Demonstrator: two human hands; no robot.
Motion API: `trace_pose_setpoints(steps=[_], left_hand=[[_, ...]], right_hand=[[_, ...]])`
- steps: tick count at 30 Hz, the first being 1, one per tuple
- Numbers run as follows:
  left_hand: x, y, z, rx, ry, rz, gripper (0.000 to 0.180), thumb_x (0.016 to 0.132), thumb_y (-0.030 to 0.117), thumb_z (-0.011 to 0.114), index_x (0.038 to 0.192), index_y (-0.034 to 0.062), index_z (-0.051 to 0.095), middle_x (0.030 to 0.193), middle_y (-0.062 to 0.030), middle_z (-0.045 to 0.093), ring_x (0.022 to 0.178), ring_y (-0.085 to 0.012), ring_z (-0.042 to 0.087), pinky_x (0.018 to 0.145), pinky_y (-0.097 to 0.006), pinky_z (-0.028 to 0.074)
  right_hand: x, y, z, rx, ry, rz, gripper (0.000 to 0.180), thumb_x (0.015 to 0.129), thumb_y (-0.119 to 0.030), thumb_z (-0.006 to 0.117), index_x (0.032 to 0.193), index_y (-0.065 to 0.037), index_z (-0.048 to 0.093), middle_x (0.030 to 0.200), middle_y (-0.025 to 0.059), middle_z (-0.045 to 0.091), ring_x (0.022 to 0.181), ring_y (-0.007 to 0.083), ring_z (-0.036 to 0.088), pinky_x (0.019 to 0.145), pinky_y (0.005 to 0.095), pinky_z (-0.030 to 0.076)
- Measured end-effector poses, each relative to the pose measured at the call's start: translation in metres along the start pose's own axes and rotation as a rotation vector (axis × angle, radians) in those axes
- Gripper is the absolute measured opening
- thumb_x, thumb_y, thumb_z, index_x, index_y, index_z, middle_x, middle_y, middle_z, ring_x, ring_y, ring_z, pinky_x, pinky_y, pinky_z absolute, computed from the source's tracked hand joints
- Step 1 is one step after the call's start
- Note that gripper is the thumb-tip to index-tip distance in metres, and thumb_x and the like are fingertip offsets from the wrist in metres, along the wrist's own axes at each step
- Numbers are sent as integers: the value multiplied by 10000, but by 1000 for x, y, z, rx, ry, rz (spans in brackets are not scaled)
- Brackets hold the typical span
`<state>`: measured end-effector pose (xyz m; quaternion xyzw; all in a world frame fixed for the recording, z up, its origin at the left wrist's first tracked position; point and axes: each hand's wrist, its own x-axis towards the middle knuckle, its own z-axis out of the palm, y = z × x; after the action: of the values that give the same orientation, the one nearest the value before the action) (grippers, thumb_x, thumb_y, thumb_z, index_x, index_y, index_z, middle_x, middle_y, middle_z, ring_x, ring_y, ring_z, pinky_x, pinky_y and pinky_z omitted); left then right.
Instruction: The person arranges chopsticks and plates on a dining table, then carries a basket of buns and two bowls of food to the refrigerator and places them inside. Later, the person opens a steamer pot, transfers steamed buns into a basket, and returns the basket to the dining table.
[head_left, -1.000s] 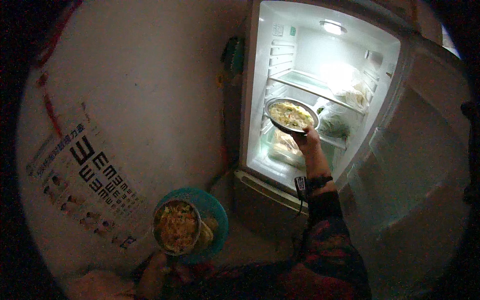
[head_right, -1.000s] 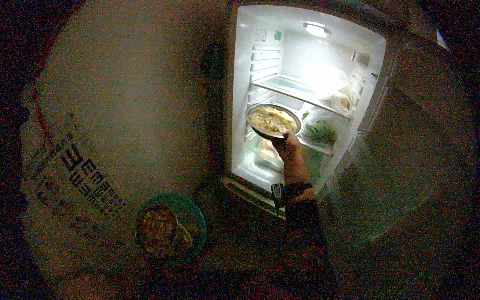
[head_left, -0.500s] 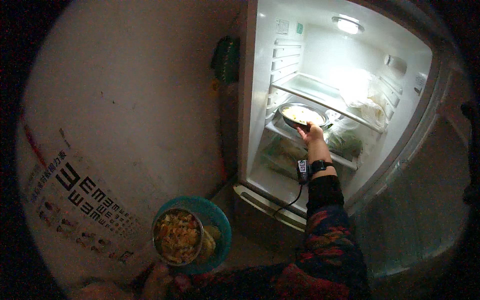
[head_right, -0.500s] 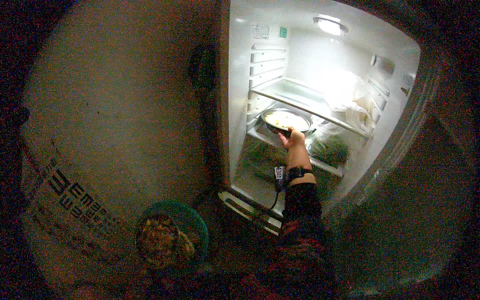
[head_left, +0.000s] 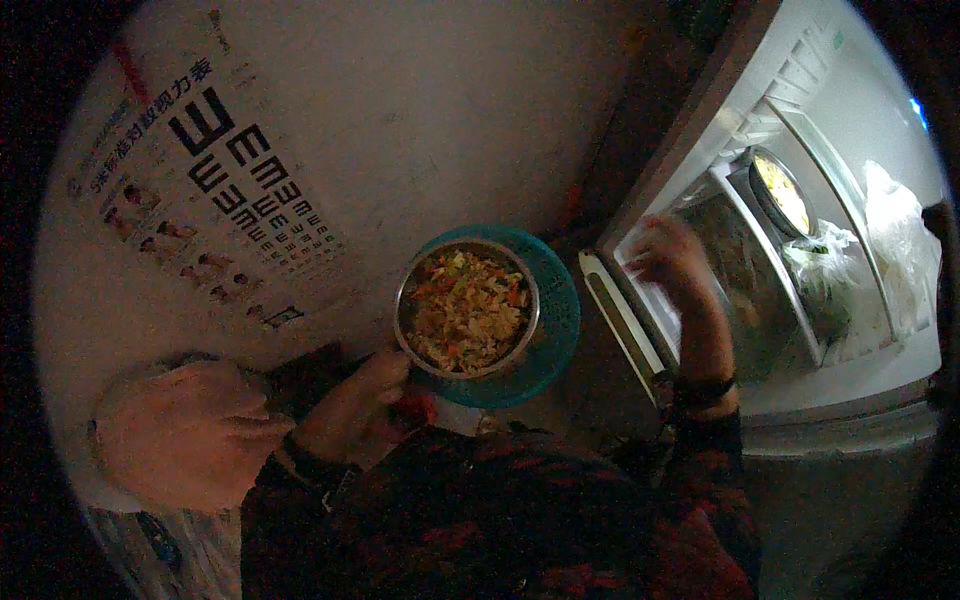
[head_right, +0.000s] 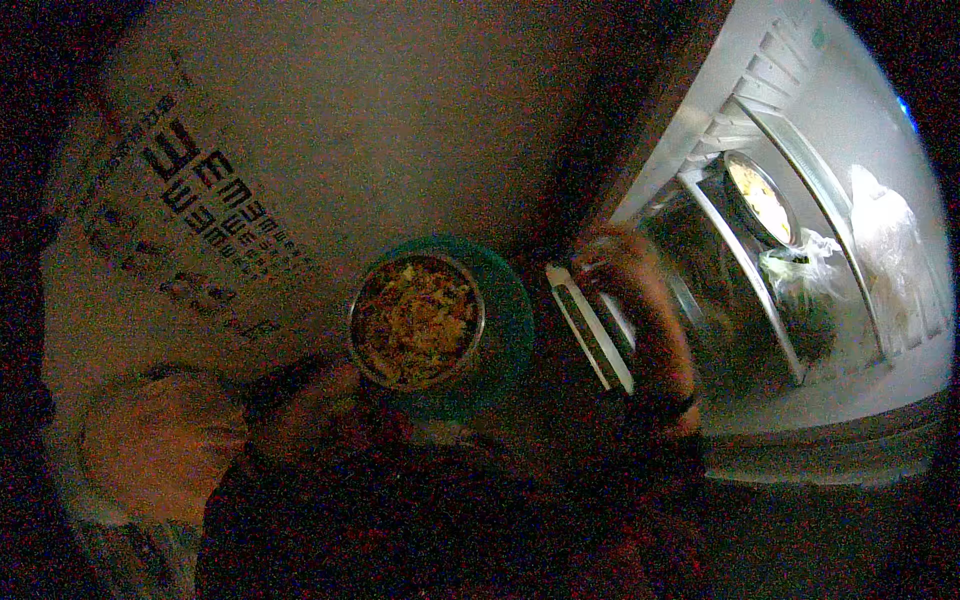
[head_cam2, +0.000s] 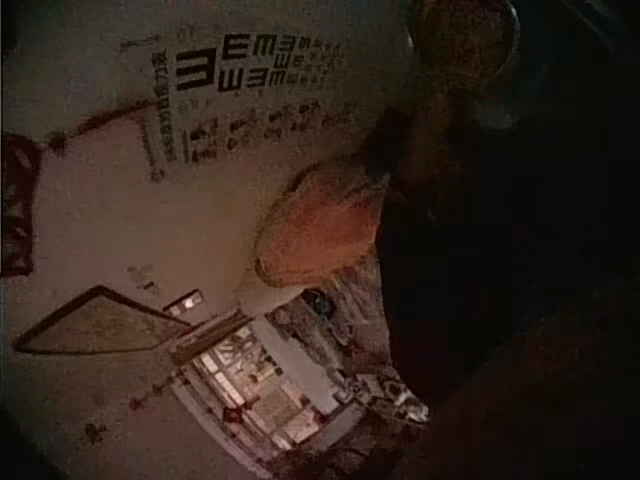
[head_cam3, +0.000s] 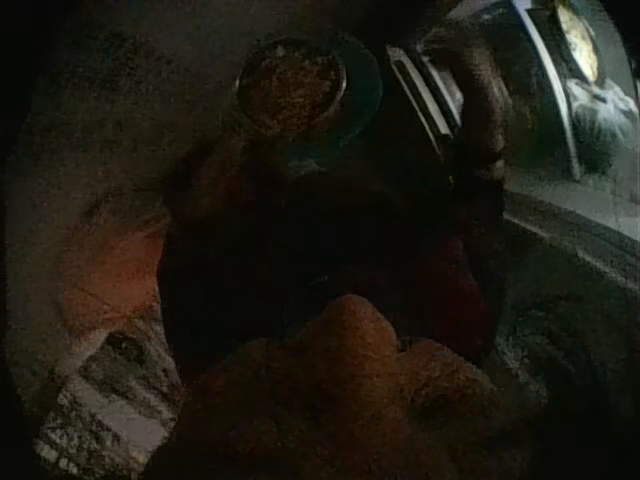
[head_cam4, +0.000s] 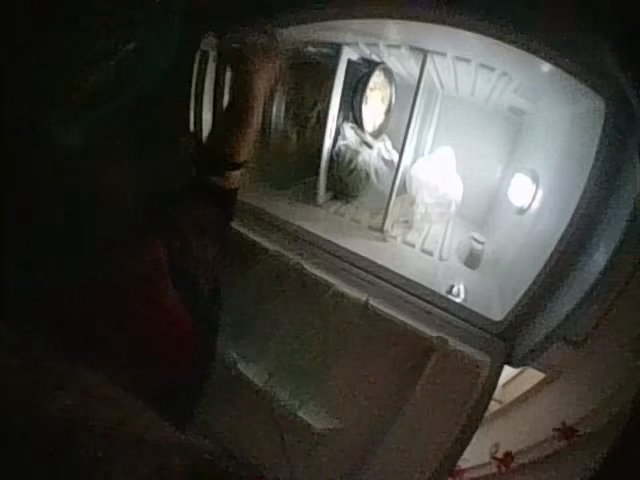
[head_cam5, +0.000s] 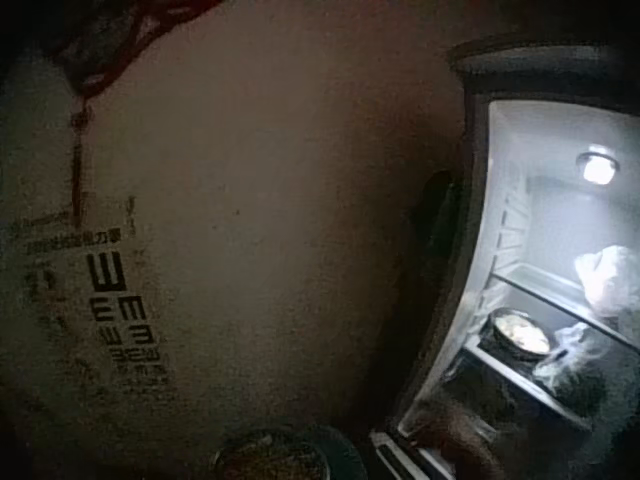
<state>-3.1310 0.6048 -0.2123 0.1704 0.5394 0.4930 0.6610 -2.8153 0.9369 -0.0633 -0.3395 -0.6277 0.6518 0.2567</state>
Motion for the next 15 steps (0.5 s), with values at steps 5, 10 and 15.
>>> trace_pose_setpoints(steps=[5, 10, 15], left_hand=[[22, 12, 16, 20, -48, 21, 443, 836, 120, 567, 1258, 32, 466, 1131, -116, 574, 906, -265, 606, 674, -407, 555], [37, 9, 20, 34, -76, 40, 445, 834, 117, 567, 1259, 34, 466, 1129, -115, 575, 905, -265, 607, 673, -406, 555], [36, -3, 11, 23, -82, 32, 446, 832, 114, 566, 1260, 35, 465, 1128, -113, 576, 903, -265, 608, 671, -405, 556]], right_hand=[[-3, 64, 90, 39, -454, 274, 666, 869, -122, 604, 1442, -67, 268, 1164, 158, 614, 984, 266, 631, 783, 359, 530], [-8, 88, 110, 9, -494, 534, 656, 855, -106, 623, 1425, -65, 300, 1270, 143, 555, 1066, 258, 597, 870, 385, 521], [-3, 103, 114, -275, -467, 88, 509, 816, -67, 640, 1300, -60, 485, 1226, 126, 578, 1057, 240, 595, 865, 382, 531]])
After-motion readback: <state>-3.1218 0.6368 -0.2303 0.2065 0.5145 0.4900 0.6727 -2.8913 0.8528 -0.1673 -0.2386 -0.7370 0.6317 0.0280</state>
